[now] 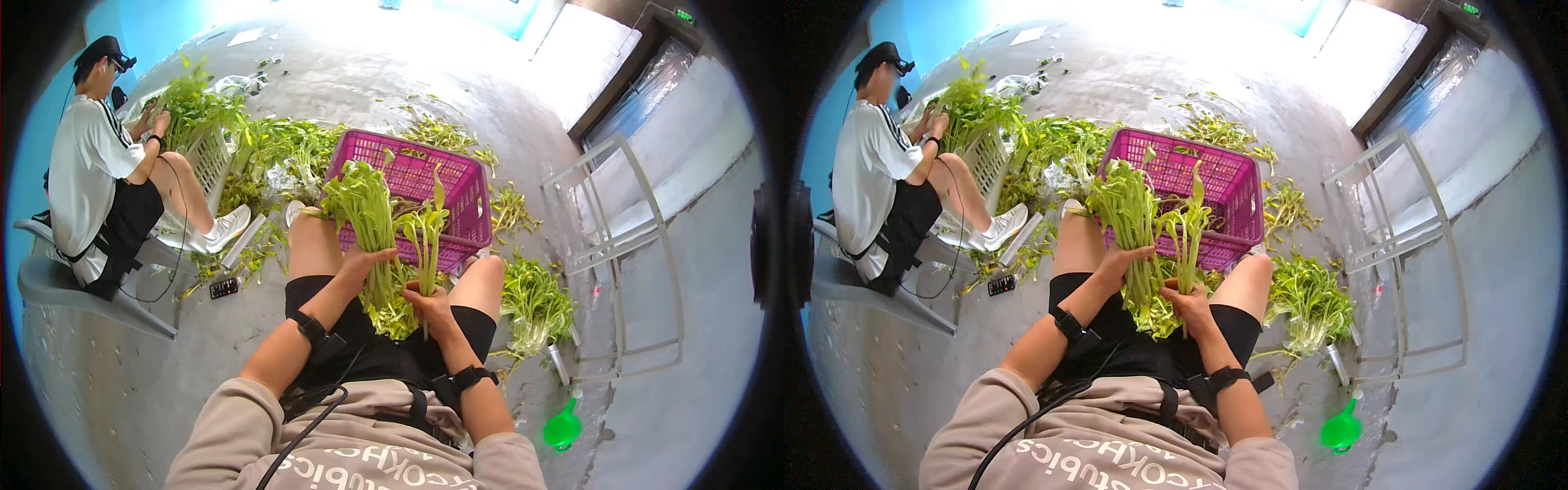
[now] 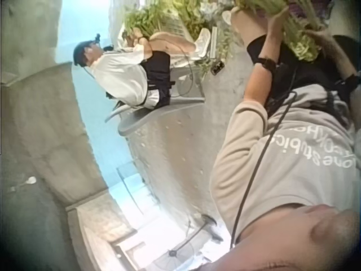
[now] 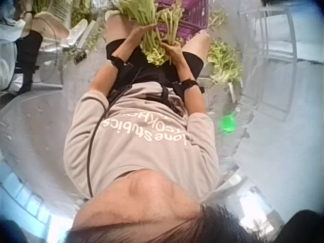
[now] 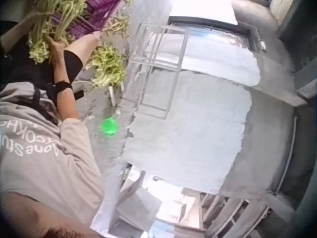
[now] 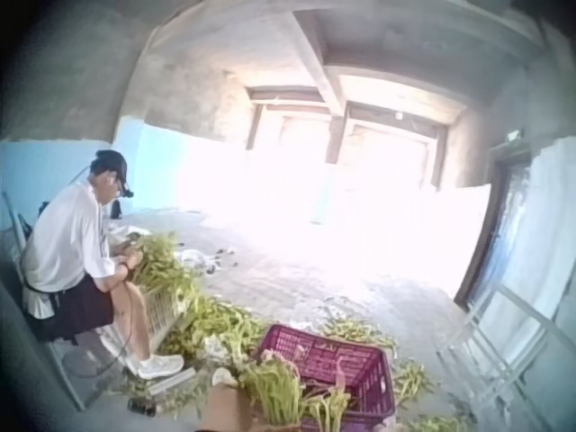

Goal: The person sorts through a pile of water spinach, gathers a bundle, and wraps it with plastic film using their leg for support before tearing the film.

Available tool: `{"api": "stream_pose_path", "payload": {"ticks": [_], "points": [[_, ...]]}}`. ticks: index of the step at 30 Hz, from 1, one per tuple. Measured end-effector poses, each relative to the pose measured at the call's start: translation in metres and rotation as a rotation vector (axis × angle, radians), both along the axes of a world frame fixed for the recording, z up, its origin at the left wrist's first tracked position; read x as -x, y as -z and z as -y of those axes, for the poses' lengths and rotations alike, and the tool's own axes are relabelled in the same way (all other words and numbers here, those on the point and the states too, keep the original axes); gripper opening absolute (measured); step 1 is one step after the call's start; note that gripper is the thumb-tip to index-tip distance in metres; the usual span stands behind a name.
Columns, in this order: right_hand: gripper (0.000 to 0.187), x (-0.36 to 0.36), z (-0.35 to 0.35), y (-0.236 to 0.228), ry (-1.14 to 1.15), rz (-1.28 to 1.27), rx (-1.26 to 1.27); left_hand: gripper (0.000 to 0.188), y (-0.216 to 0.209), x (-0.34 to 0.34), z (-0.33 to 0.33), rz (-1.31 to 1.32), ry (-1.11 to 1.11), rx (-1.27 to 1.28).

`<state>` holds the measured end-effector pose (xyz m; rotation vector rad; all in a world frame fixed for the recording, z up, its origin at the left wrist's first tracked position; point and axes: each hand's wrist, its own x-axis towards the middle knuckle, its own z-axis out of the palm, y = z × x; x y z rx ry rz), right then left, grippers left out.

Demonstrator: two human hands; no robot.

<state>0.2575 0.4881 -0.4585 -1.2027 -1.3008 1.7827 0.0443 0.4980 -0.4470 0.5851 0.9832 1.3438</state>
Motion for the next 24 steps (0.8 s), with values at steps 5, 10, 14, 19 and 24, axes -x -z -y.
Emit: {"api": "stream_pose_path", "payload": {"ticks": [5,10,14,19,24], "points": [[0.026,0.001,-0.002,-0.005,0.068,-0.041,-0.031,0.029,0.01,-0.015,-0.004,-0.146,0.056,-0.071],[0.024,-0.003,-0.011,-0.008,0.025,0.009,-0.056,0.035,0.005,-0.023,-0.009,-0.081,0.139,-0.067],[0.024,-0.001,-0.01,-0.012,-0.046,0.044,-0.055,0.038,0.009,-0.021,-0.011,-0.011,0.227,-0.079],[0.029,0.0,-0.012,-0.018,0.004,-0.054,-0.062,0.039,0.0,-0.016,-0.008,0.076,0.211,-0.053],[0.032,-0.002,-0.011,-0.012,-0.038,-0.097,-0.035,0.039,0.011,-0.014,-0.009,0.017,0.187,-0.084]]}}
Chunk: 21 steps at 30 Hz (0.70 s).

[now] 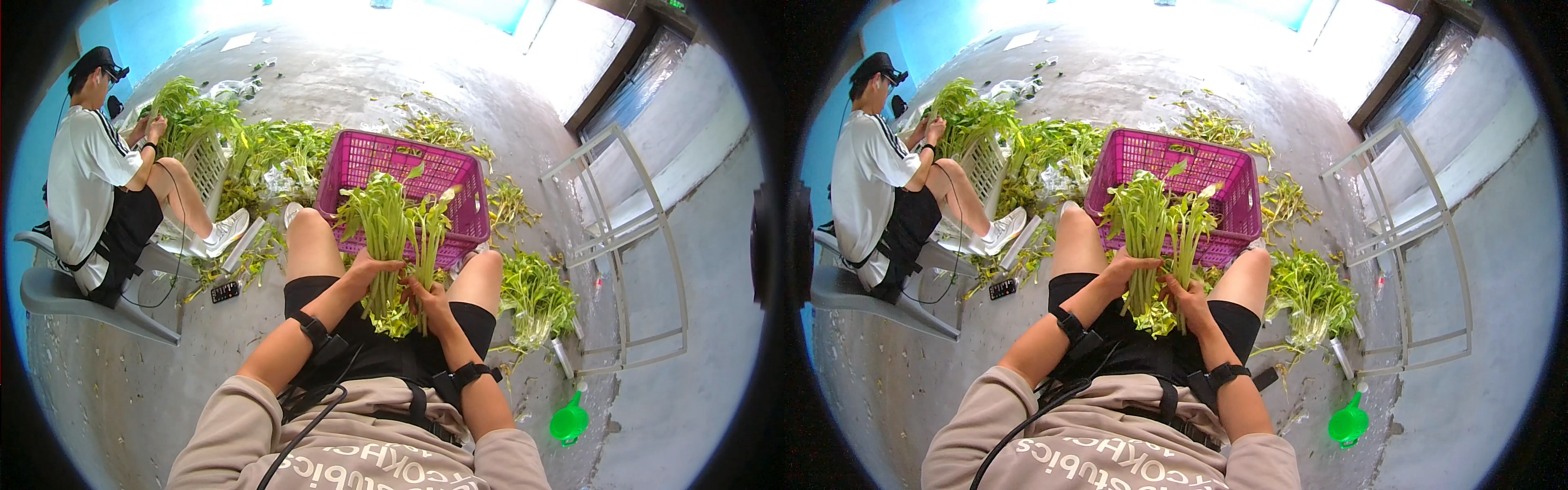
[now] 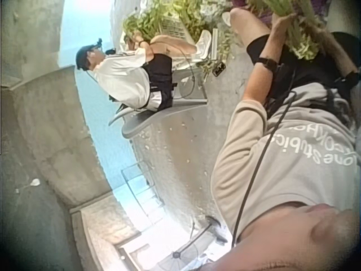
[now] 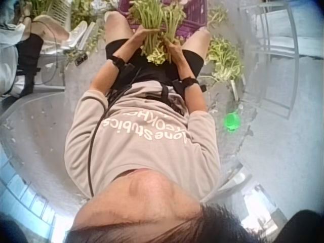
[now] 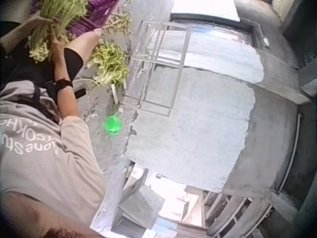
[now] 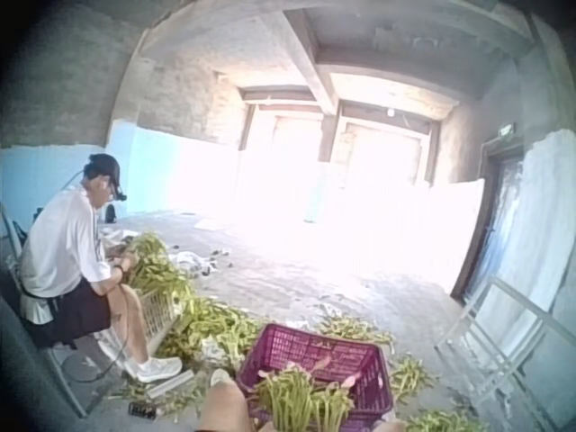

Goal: The person sorts through a pile of water spinach, gathers a bundle, and wraps it with plastic film using their leg for support before tearing the film.

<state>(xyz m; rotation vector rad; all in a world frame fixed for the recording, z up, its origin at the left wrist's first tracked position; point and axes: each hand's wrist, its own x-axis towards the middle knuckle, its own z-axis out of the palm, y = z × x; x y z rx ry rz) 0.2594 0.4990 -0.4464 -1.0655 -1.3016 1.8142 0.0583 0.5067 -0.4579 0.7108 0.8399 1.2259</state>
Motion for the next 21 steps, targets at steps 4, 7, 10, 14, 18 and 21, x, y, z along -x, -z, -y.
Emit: {"api": "stream_pose_path", "payload": {"ticks": [4,7,10,14,18,21], "points": [[0.029,0.004,0.004,0.002,-0.051,0.05,-0.061,0.041,0.003,0.0,0.001,0.005,0.03,-0.002],[0.029,0.004,0.005,0.009,-0.079,0.091,-0.083,0.045,-0.005,-0.008,0.004,0.007,0.024,-0.098],[0.031,0.007,0.005,0.01,-0.132,0.122,-0.101,0.048,0.005,-0.003,0.002,-0.064,0.046,-0.075],[0.027,0.007,0.002,0.017,-0.184,0.132,-0.093,0.048,0.002,-0.001,0.002,-0.066,0.05,-0.074],[0.029,0.008,0.002,0.015,-0.133,0.128,-0.07,0.042,-0.011,0.001,0.005,-0.007,-0.048,-0.026],[0.031,0.011,0.003,0.007,0.035,0.073,0.06,0.036,-0.015,0.009,0.005,0.024,-0.15,0.023]]}}
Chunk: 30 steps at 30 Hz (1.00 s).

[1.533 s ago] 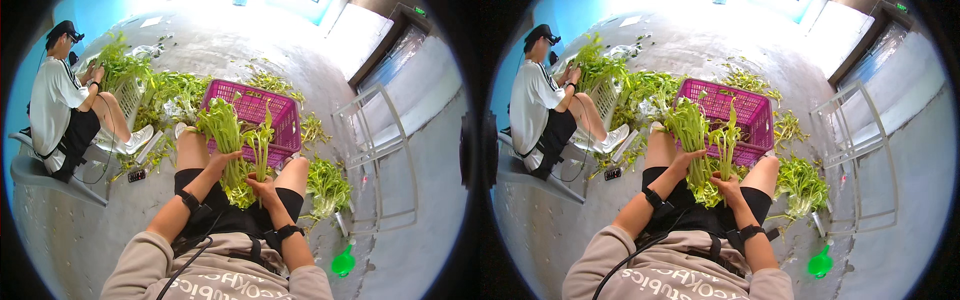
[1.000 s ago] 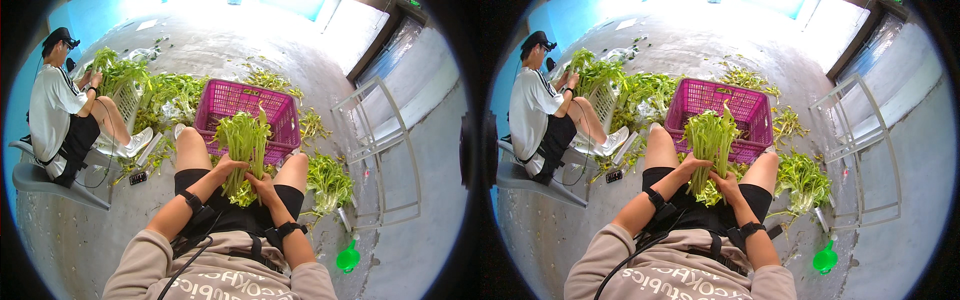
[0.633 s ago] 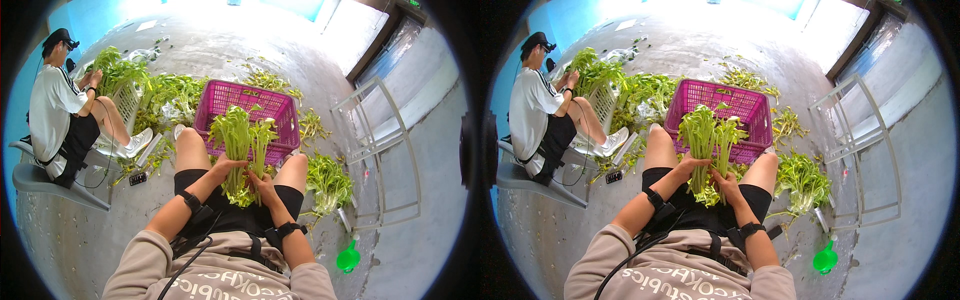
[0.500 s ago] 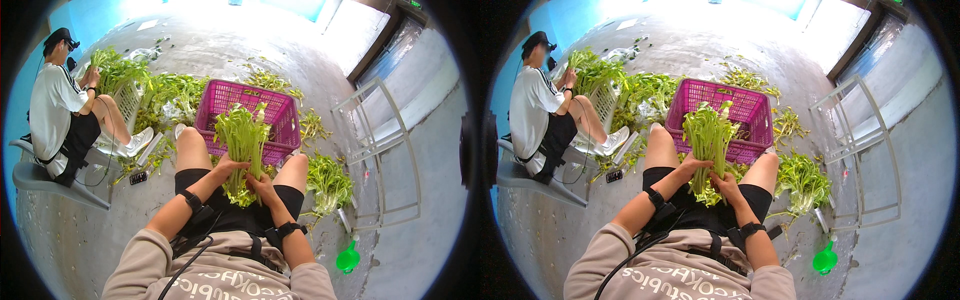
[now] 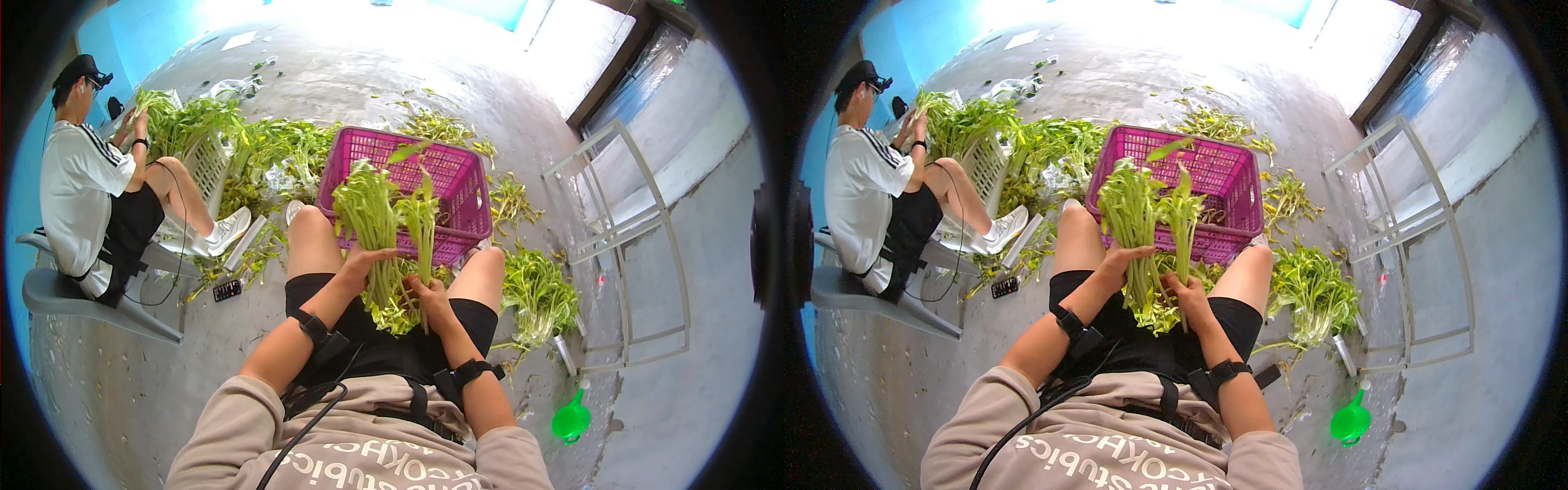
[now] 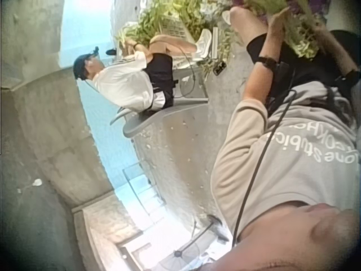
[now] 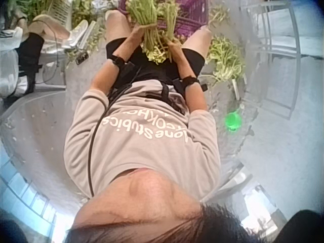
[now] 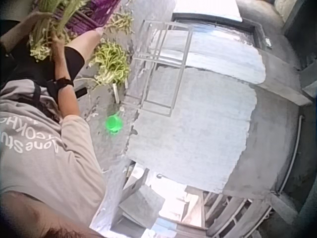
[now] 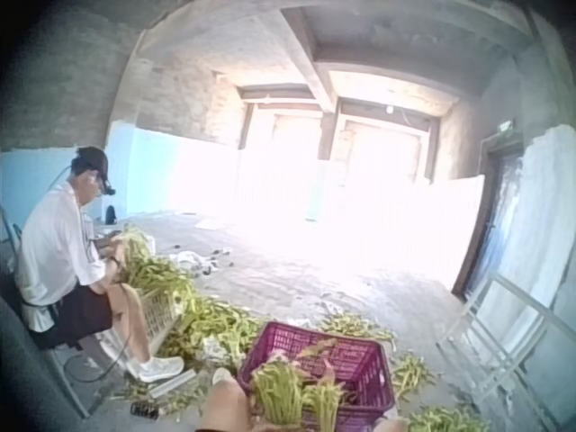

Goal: The person sorts through a pile of water spinach, gathers a bundle, and wraps it with plastic film using their leg for support before tearing the film.

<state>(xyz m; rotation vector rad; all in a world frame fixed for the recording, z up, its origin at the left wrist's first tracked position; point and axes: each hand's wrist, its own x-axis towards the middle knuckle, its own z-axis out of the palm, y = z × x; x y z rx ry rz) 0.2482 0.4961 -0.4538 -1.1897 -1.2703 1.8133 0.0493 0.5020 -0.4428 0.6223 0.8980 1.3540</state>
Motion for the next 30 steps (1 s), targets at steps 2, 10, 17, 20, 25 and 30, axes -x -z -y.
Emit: {"api": "stream_pose_path", "payload": {"ticks": [2,10,17,20,25,30], "points": [[0.036,0.002,0.001,-0.011,0.097,-0.001,0.064,0.031,0.004,0.01,-0.002,0.089,-0.023,0.092],[0.024,-0.005,-0.008,0.0,0.099,-0.081,0.125,0.023,0.012,0.018,-0.008,0.186,-0.065,0.103],[0.018,-0.008,-0.008,-0.005,0.049,-0.158,0.157,0.021,0.015,0.021,-0.013,0.142,-0.21,0.001],[0.021,-0.008,-0.007,-0.008,0.027,-0.164,0.149,0.022,0.013,0.022,-0.012,0.139,-0.213,-0.015],[0.021,-0.008,-0.008,-0.009,0.026,-0.194,0.152,0.022,0.003,0.02,-0.01,0.143,-0.205,-0.028],[0.019,-0.008,-0.009,-0.007,0.026,-0.156,0.138,0.019,0.009,0.021,-0.011,0.11,-0.201,-0.094]]}}
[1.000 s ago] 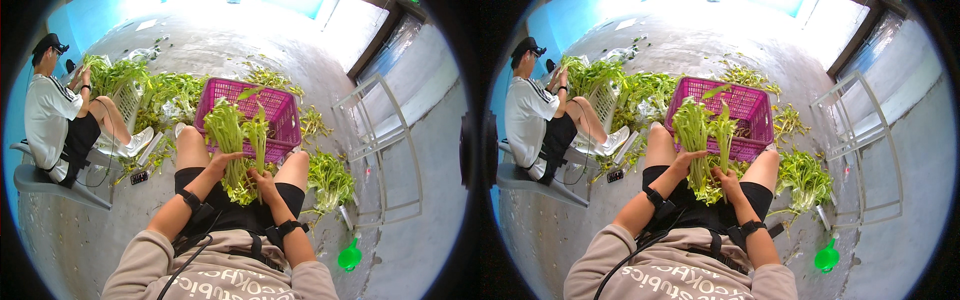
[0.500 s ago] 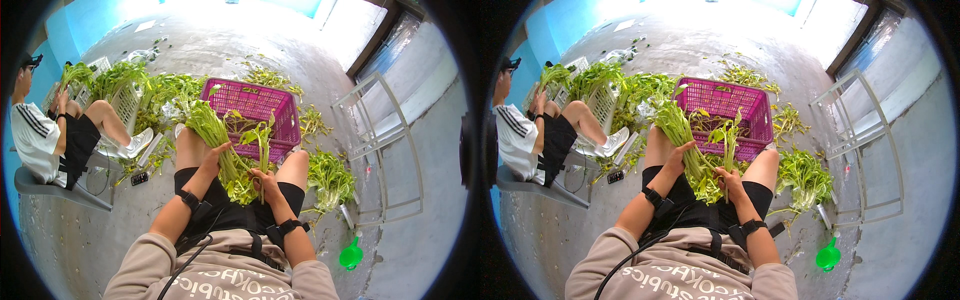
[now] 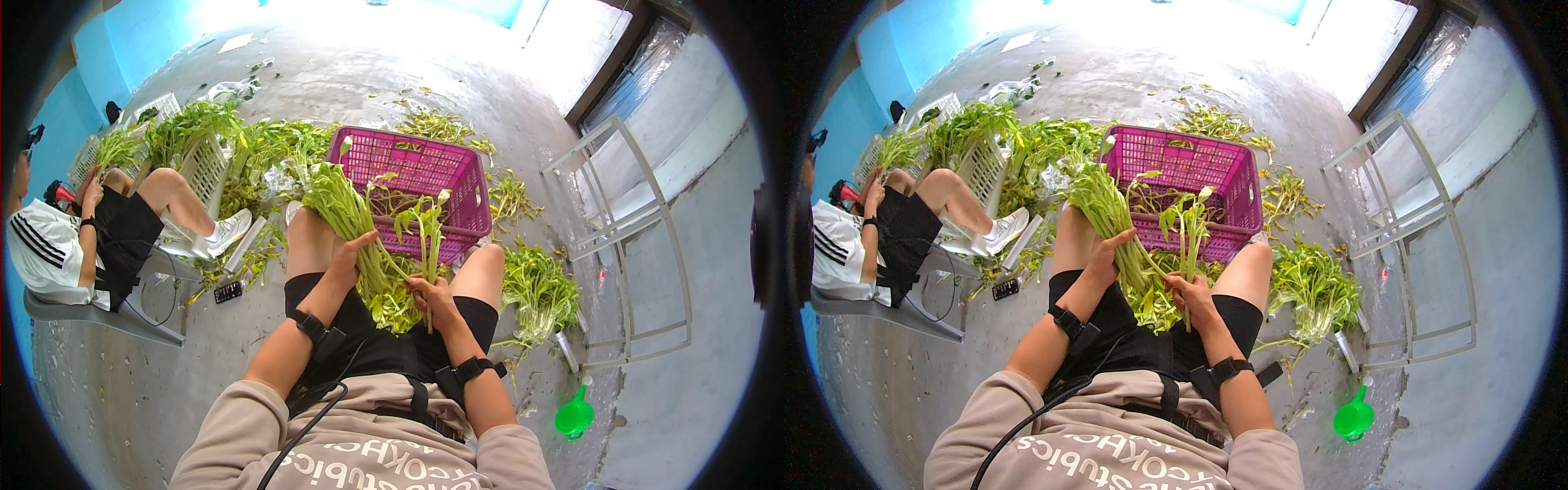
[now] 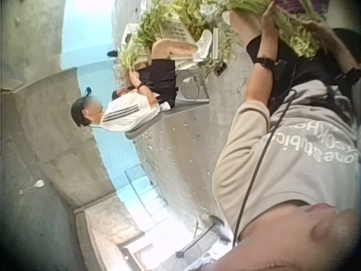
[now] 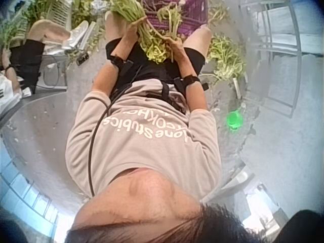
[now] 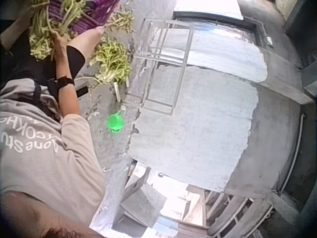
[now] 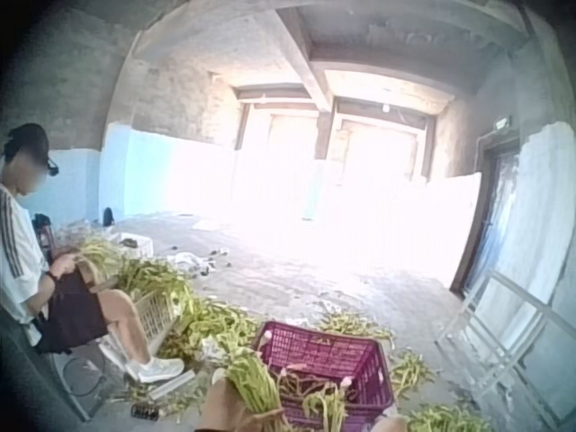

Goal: The person sorts through a pile of water spinach, gathers a bundle, and wraps it with plastic film using their leg for support before tearing the film.

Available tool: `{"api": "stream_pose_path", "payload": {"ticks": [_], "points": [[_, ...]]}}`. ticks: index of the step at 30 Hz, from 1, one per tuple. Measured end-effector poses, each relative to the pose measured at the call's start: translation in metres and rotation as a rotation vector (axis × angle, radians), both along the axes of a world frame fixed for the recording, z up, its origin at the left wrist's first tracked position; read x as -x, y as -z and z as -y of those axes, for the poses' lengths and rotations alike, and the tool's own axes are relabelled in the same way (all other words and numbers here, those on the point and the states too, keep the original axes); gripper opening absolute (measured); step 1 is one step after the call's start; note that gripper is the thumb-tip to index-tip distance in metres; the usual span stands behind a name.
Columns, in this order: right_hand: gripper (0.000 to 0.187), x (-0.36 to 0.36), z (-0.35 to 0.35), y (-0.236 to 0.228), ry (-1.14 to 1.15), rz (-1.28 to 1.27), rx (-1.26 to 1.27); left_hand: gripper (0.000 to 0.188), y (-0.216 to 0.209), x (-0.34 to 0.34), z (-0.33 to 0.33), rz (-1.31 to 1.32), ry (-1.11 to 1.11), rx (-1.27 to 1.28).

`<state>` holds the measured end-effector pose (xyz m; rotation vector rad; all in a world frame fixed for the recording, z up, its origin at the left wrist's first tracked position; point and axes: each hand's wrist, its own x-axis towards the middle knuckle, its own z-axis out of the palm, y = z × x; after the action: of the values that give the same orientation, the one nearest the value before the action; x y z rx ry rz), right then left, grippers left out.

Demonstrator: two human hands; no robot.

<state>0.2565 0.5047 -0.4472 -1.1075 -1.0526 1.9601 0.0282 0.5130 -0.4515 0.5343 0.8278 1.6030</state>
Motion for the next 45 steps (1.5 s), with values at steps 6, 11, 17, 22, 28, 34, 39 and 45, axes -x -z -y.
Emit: {"api": "stream_pose_path", "payload": {"ticks": [6,11,17,22,28,34,39,45], "points": [[0.013,-0.002,0.001,0.015,0.147,0.091,-0.039,0.02,0.0,-0.005,0.007,0.065,0.152,0.195],[0.012,0.008,0.0,0.026,0.215,0.308,-0.092,0.024,0.003,-0.01,0.015,0.021,0.136,0.133],[0.024,0.024,-0.005,0.032,0.339,0.69,-0.444,0.029,0.005,-0.009,0.006,-0.135,0.122,0.06],[0.03,0.026,-0.01,0.033,0.408,0.939,-0.508,0.023,0.025,-0.01,-0.003,-0.12,0.202,0.055],[0.033,0.017,-0.024,0.057,0.354,0.925,-0.312,0.03,-0.007,0.026,-0.001,-0.188,0.043,-0.129],[0.033,0.017,-0.023,0.085,0.347,0.257,-0.236,0.02,-0.019,0.029,0.012,-0.133,-0.049,0.028],[0.019,0.006,-0.006,0.026,0.325,0.107,-0.091,0.023,0.002,0.01,0.01,0.028,0.068,0.194],[0.027,0.015,0.001,-0.009,0.008,0.151,-0.237,0.027,0.001,0.004,0.007,-0.057,0.193,0.115]]}}
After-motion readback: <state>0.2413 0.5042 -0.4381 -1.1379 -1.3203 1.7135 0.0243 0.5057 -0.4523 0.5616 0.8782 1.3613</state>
